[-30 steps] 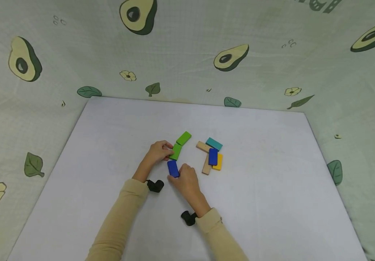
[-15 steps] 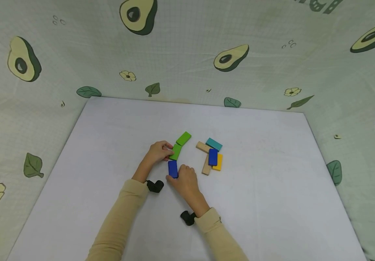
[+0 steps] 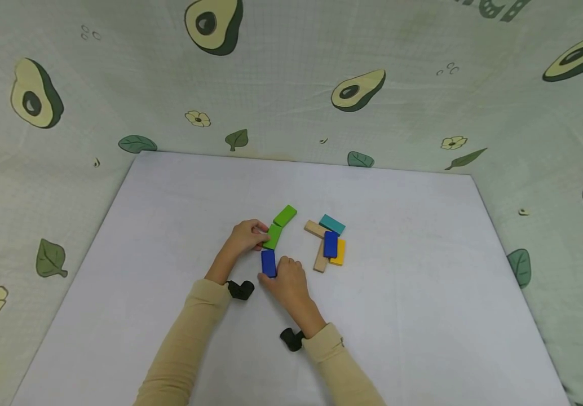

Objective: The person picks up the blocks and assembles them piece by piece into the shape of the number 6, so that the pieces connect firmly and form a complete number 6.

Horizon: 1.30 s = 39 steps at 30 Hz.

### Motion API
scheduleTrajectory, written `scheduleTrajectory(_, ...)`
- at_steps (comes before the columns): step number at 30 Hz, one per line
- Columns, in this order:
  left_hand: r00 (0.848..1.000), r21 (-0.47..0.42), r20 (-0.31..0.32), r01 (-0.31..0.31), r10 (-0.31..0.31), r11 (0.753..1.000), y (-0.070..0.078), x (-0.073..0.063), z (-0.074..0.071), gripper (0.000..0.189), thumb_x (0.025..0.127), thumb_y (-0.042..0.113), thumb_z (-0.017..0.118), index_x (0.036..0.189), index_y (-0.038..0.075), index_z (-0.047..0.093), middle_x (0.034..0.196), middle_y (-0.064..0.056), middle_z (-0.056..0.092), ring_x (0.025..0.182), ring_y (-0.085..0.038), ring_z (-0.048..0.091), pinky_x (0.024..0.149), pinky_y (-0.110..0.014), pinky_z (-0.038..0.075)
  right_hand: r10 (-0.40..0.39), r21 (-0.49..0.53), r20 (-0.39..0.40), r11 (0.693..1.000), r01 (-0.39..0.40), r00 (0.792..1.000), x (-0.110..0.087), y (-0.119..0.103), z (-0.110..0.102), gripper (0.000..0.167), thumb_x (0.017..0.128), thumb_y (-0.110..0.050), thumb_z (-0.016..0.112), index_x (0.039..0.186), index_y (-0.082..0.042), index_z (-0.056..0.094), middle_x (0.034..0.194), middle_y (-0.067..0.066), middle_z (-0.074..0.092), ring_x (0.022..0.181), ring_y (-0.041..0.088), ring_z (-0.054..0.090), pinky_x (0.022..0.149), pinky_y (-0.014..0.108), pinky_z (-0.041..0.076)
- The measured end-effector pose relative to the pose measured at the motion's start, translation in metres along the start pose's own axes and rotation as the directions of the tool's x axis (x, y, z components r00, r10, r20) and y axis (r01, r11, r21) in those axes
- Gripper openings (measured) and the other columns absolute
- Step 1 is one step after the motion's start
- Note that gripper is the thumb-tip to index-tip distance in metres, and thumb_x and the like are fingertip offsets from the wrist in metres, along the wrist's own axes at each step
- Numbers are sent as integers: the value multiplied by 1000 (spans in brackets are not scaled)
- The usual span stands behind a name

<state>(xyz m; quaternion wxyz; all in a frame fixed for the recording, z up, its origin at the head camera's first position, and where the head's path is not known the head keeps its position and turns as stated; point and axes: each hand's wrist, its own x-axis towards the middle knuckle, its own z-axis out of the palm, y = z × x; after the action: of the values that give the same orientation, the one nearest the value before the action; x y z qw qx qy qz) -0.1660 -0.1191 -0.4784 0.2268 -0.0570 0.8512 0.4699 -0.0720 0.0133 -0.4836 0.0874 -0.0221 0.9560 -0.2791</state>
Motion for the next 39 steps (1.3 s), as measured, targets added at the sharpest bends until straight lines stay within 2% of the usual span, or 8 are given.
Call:
scheduleTrajectory(8, 1000, 8, 6, -1, 1, 1000, 0, 0, 0, 30, 86, 17, 65, 111, 3, 61, 85, -10, 63, 60, -10, 59, 57, -20, 52, -20, -3, -22, 1000, 20, 1000, -2, 1, 1, 51, 77, -42, 71, 91, 4, 56, 72, 8, 51, 68, 19, 46, 56, 27, 35)
scheduleTrajectory(15, 1000, 0, 4, -10, 10, 1000, 0, -1, -1, 30, 85, 16, 65, 111, 2, 60, 86, -10, 64, 59, -9, 59, 58, -21, 52, -38, 55, -33, 998, 40, 999, -5, 4, 1, 46, 76, -43, 74, 81, -4, 49, 69, 4, 45, 65, 15, 41, 54, 23, 32)
scheduleTrajectory(19, 1000, -2, 5, -6, 6, 1000, 0, -2, -1, 30, 85, 16, 65, 112, 2, 61, 84, -10, 63, 59, -9, 59, 58, -21, 52, -34, 124, 7, 992, 33, 999, -5, 8, -2, 47, 77, -43, 73, 90, -4, 50, 73, 4, 45, 67, 15, 41, 56, 23, 35)
scheduleTrajectory(24, 1000, 9, 5, 1, -1, 1000, 1, -1, -1, 30, 85, 17, 65, 112, 3, 61, 83, -9, 63, 59, -9, 59, 58, -21, 52, -42, 250, 68, 968, 23, 997, -6, 14, -13, 47, 81, -37, 70, 106, -2, 51, 80, 6, 49, 70, 14, 45, 59, 24, 40)
scheduleTrajectory(29, 1000, 18, 2, 4, -4, 1000, 1, -1, -1, 30, 85, 18, 65, 111, 3, 61, 82, -8, 63, 59, -9, 59, 58, -21, 52, -80, 338, 80, 940, 48, 994, -8, 19, -25, 45, 84, -31, 69, 115, -2, 52, 86, 10, 54, 75, 15, 48, 63, 23, 42)
scheduleTrajectory(34, 1000, 10, 7, 3, -3, 1000, 3, -1, -1, 31, 85, 18, 65, 112, 3, 61, 84, -9, 63, 60, -10, 60, 59, -22, 52, -48, 410, 62, 912, 19, 997, -11, 25, -35, 47, 85, -32, 68, 118, -3, 52, 93, 9, 56, 83, 15, 51, 73, 26, 48)
scheduleTrajectory(39, 1000, 12, 10, 8, -8, 1000, 2, -1, -1, 31, 86, 17, 65, 112, 3, 60, 83, -8, 61, 61, -10, 59, 59, -21, 52, -49, 435, -7, 899, 47, 999, -15, 29, -45, 39, 85, -28, 68, 113, -2, 56, 94, 8, 59, 87, 17, 54, 80, 32, 50)
